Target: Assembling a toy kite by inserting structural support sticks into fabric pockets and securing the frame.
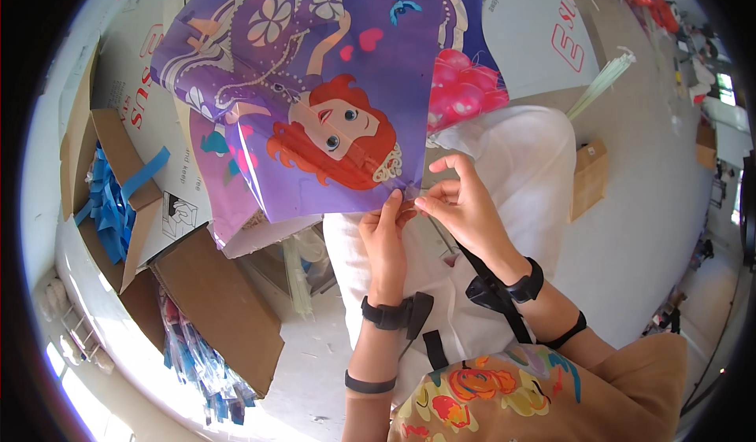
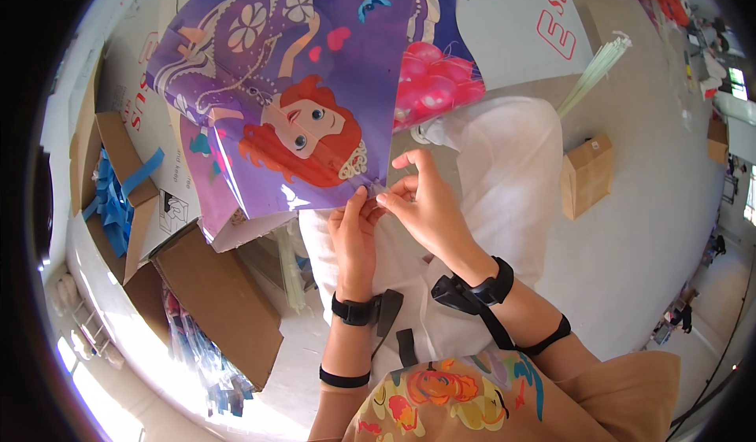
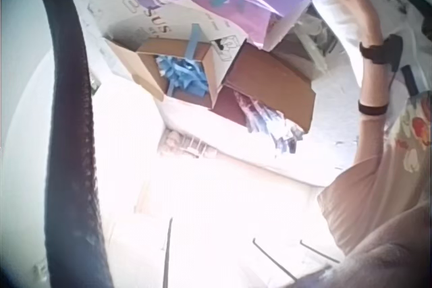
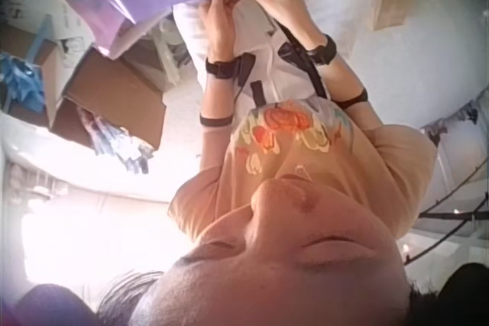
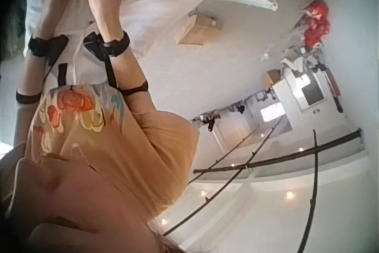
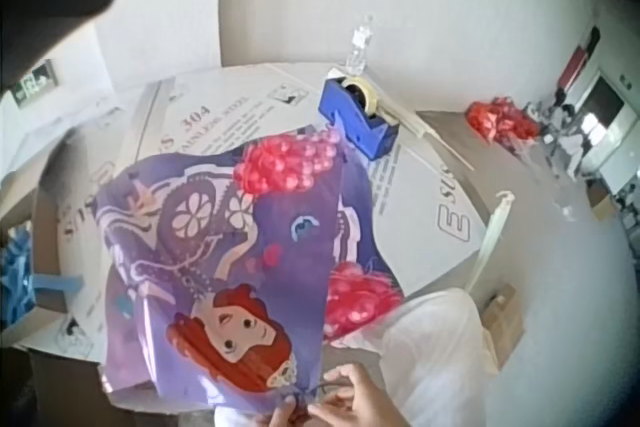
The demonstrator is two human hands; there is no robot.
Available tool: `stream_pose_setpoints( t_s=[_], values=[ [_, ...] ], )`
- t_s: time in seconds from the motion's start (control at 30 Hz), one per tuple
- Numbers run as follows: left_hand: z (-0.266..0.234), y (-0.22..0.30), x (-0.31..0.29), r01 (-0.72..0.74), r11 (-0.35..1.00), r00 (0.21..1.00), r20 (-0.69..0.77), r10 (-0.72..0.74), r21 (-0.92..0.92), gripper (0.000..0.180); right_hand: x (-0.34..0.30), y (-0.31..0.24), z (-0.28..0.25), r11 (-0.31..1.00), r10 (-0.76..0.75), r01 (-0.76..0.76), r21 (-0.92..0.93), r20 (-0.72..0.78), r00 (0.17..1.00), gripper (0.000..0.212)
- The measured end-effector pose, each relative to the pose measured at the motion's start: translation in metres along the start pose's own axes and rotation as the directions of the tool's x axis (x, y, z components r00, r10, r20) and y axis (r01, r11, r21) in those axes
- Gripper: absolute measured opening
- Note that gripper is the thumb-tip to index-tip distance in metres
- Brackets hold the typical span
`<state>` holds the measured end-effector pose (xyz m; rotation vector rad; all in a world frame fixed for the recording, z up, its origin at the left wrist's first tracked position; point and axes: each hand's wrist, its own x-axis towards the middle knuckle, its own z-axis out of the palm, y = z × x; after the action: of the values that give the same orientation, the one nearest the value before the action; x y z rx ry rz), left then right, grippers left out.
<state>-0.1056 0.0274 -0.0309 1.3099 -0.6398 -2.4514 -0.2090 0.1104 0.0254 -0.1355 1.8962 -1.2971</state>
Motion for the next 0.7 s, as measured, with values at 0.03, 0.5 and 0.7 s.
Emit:
stream_pose_setpoints(
  t_s=[0.03, 0.5, 0.7],
  values=[
    [0.001, 0.0, 0.0, 0.004, 1.0, 1.0, 0.001, -0.004, -0.002, 0.016, 0.001, 0.002, 0.002, 0.998, -0.003, 0.004, 0.056, -0.024, 1.0, 0.041],
    [0.001, -0.001, 0.003, -0.006, 0.999, 1.0, -0.016, 0.006, 0.053, 0.017, 0.003, -0.02, -0.011, 0.971, 0.218, -0.222, 0.091, 0.058, 0.974, 0.035],
    [-0.002, -0.004, 0.004, -0.008, 0.999, 1.0, -0.026, 0.01, 0.052, 0.017, 0.005, -0.016, -0.011, 0.969, 0.227, -0.234, 0.083, 0.084, 0.97, 0.034]
  ],
)
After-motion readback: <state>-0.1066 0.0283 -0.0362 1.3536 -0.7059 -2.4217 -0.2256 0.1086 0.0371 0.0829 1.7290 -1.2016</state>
